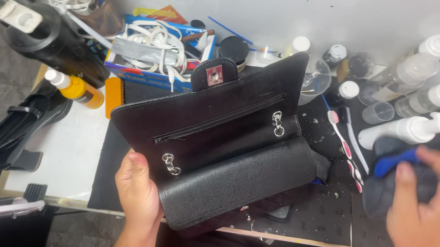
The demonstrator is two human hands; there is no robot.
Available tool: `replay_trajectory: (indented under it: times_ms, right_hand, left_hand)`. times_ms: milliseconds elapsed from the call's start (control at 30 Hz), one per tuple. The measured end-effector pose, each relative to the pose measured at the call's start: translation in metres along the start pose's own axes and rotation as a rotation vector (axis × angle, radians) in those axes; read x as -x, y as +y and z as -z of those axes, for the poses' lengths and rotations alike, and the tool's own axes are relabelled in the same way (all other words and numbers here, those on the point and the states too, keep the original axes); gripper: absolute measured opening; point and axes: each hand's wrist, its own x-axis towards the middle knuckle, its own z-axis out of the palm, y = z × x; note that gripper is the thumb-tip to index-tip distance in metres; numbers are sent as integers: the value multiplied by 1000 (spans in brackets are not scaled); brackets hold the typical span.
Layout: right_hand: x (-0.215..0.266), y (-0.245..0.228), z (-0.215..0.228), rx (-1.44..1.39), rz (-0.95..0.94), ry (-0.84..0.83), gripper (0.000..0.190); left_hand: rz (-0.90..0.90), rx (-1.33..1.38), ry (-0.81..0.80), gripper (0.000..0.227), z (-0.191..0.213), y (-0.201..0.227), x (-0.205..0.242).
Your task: The person scrubs the exterior and interior of a black quilted handbag using a toothbrush and cleaning foam, then wipes it with a cloth. They clean the exterior flap, the interior lining, and the chain strap, finishing by closing the bag's clasp.
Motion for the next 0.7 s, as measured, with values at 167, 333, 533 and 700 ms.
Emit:
replay_trajectory:
  times_ms: [167,333,533,700]
  right_hand:
    - [92,43,19,188,-168,-15,21]
    - [114,61,19,109,-245,-76,32]
    - [96,32,6,283,-251,-207,52]
    - [54,-17,1,24,-219,-11,30]
  left_hand:
    - [-218,-118,-273,46,-3,2,-7]
    - [-284,-209,-308,42,8,-11,-3]
    - [-267,-132,-251,66,9,-18,-8]
    - [-55,-23,-52,74,5,-13,-13]
